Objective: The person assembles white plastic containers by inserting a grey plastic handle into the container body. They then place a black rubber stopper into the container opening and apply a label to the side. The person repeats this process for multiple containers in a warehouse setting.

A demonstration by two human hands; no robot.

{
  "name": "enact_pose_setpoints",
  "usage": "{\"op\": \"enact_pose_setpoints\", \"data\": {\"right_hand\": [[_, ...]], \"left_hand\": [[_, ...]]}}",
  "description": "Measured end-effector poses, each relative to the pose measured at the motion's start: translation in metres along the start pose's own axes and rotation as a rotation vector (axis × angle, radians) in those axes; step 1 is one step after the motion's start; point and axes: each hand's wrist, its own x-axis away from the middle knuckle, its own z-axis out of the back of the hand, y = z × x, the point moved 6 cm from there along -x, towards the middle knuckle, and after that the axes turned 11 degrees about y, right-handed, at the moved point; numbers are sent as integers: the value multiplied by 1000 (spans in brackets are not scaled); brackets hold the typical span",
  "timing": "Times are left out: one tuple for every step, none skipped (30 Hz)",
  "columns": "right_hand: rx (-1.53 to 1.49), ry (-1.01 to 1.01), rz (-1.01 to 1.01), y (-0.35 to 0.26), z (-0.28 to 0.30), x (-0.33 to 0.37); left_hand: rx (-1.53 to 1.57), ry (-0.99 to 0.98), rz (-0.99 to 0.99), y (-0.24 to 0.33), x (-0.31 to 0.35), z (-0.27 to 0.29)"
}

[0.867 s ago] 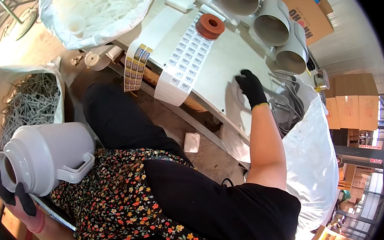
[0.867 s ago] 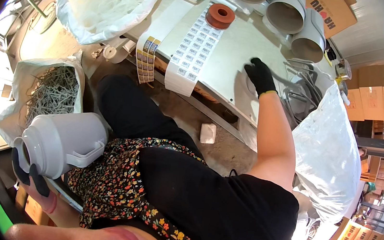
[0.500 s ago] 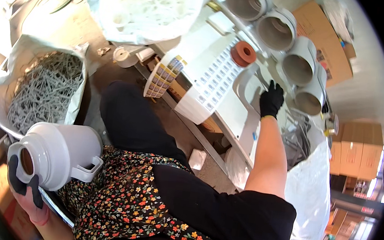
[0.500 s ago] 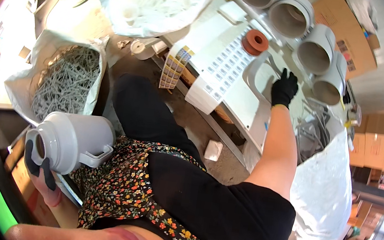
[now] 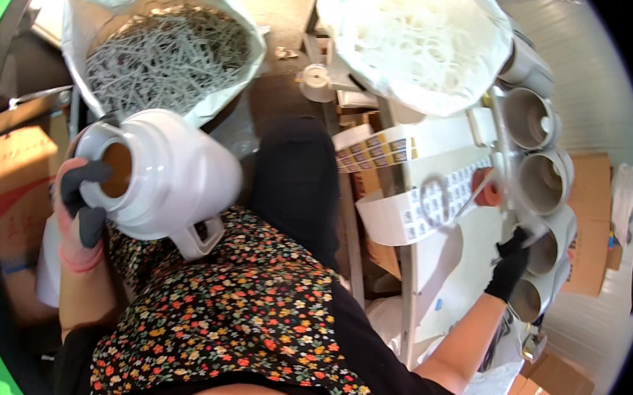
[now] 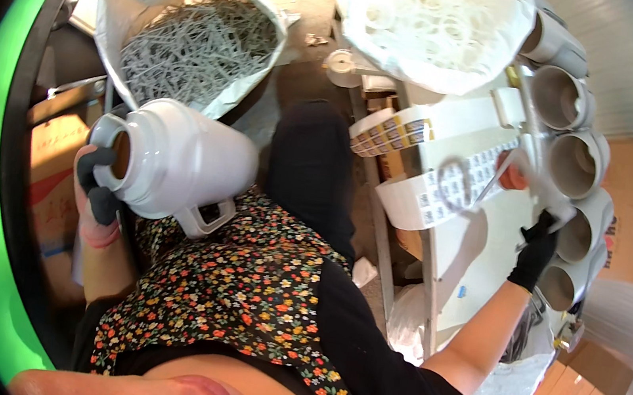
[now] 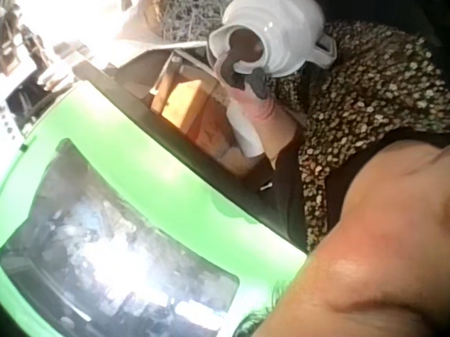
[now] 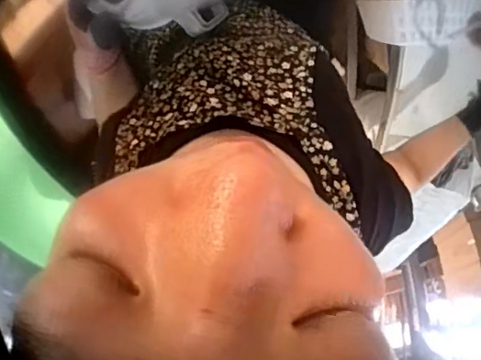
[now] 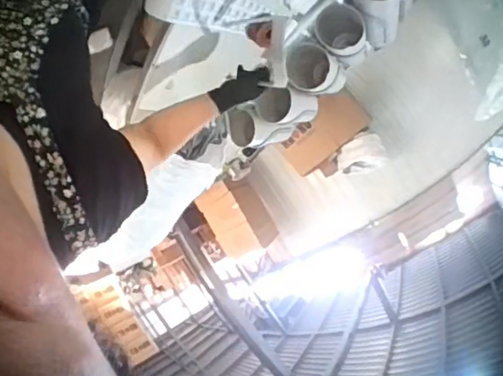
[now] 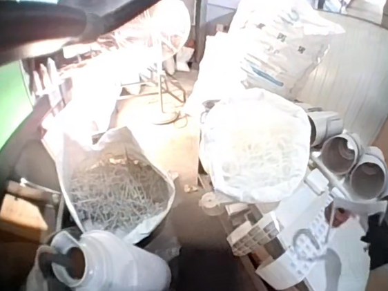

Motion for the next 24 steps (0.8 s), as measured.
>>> {"op": "enact_pose_setpoints", "data": {"right_hand": [[-117, -67, 81, -44, -23, 24], [-234, -149, 115, -81, -54, 53], [-361, -223, 144, -113, -89, 85], [-444, -249, 144, -141, -120, 121], [-537, -282, 140, -161, -155, 157], [-670, -427, 108, -174, -192, 192], [-803, -576, 82, -189, -226, 225], [-1003, -760, -70, -193, -260, 257], [-1022, -834, -211, -215, -282, 305], [-1025, -924, -243, -222, -302, 339], [-1028, -1017, -279, -226, -318, 366], [-966, -1116, -431, -224, -332, 392], [-884, -1208, -578, -218, -342, 414], [-967, -1260, -787, -211, -351, 431], [-938, -1268, -791, -210, -354, 438], [-900, -1278, -798, -207, -354, 444], [-862, -1285, -803, -205, -354, 449], [-879, -1306, -804, -209, -352, 454], [-833, -1314, -521, -213, -352, 451], [-779, -1306, -240, -217, -350, 449], [-762, -1294, -283, -216, -347, 450], [-751, -1278, -323, -218, -345, 450], [-742, -1263, -364, -220, -342, 451], [-785, -1252, -434, -214, -343, 451]], "left_hand": [[114, 28, 49, -3, -1, -2], [-38, 72, 7, -4, 0, 0], [-194, 109, -46, -1, -1, 2], [19, 145, 43, 0, -5, -8], [93, 89, -65, 13, -10, -19], [131, 39, -98, 24, -11, -26], [173, -4, -131, 35, -11, -30], [120, -1, -104, 40, -8, -28], [52, 10, -79, 47, -4, -20], [99, 42, -115, 46, 3, -11], [125, 98, -126, 48, 10, -4], [115, 137, -119, 50, 17, 3], [114, 179, -107, 49, 24, 9], [85, 181, -140, 51, 29, 14], [58, 181, -174, 51, 32, 19], [30, 186, -200, 52, 38, 23], [9, 198, -217, 52, 42, 27], [-9, 207, -234, 54, 45, 31], [-21, 212, -241, 55, 43, 32], [-34, 218, -244, 55, 43, 33], [-48, 226, -241, 55, 43, 35], [-43, 232, -218, 53, 41, 35], [-37, 235, -195, 52, 40, 35], [-96, 198, -191, 55, 38, 34]]}}
